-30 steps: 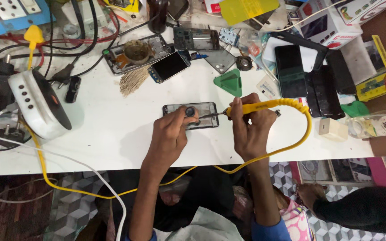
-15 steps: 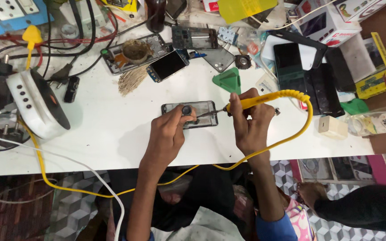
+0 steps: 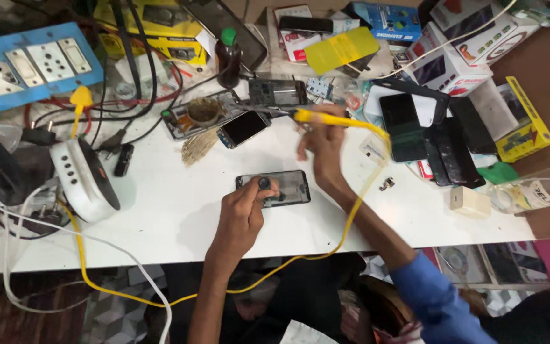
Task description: The person uses a soldering iron and a small screwdriver to work on the internal circuit board of a disassembled mobile phone. They repeatedly apply heat to specific points on the board while manipulating components with the screwdriver.
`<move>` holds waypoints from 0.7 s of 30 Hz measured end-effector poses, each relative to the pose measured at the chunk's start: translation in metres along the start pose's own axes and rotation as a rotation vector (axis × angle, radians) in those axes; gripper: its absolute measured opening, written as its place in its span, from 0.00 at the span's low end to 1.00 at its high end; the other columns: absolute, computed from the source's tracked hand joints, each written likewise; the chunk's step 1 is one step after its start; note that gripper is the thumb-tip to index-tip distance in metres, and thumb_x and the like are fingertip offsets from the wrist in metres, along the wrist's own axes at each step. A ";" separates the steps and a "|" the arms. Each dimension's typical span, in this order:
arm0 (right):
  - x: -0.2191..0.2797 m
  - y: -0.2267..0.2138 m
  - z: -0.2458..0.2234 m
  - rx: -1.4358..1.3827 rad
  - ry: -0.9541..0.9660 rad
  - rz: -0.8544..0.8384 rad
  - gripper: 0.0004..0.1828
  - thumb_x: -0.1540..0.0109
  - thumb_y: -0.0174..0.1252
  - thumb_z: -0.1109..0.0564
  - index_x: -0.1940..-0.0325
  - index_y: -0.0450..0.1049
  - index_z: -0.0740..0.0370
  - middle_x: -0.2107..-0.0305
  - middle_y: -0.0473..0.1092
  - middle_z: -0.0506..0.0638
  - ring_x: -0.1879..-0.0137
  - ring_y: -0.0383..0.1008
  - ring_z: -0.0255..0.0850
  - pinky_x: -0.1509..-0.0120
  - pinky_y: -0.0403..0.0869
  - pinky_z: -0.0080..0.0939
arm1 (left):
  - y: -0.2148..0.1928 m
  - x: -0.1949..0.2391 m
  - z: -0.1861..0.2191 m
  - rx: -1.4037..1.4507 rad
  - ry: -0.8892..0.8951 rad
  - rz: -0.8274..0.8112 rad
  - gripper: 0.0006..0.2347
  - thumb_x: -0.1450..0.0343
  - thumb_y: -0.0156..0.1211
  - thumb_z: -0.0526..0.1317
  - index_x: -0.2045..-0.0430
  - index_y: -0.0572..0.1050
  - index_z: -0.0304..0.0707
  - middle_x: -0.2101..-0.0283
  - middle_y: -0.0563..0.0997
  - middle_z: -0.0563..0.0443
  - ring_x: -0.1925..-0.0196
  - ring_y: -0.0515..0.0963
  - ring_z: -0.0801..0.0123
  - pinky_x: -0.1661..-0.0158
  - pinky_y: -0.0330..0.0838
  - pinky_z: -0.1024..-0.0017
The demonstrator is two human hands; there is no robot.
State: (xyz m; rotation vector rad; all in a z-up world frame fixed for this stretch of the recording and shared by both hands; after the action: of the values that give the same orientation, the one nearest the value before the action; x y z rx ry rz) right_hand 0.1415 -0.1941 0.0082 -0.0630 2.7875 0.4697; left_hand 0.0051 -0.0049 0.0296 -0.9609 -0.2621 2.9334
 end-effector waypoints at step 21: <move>-0.027 0.068 0.028 0.405 0.082 -0.474 0.20 0.28 0.51 0.51 0.34 0.68 0.60 0.58 0.77 0.52 0.74 0.76 0.32 0.76 0.64 0.28 | 0.000 -0.002 -0.005 -0.024 -0.064 -0.010 0.08 0.28 0.44 0.22 0.60 0.72 0.20 0.61 0.84 0.36 0.56 0.88 0.52 0.54 0.83 0.65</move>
State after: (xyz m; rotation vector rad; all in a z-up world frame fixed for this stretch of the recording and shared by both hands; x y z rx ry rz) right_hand 0.1692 -0.1205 0.0128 -0.6411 2.7549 -0.2154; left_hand 0.0098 -0.0042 0.0267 -0.8670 -0.3045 2.9624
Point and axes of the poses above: each hand's wrist, its own x-axis away from the middle knuckle, its own y-axis out of the palm, z = x × y, the point moved 4 cm from there along -x, towards the middle knuckle
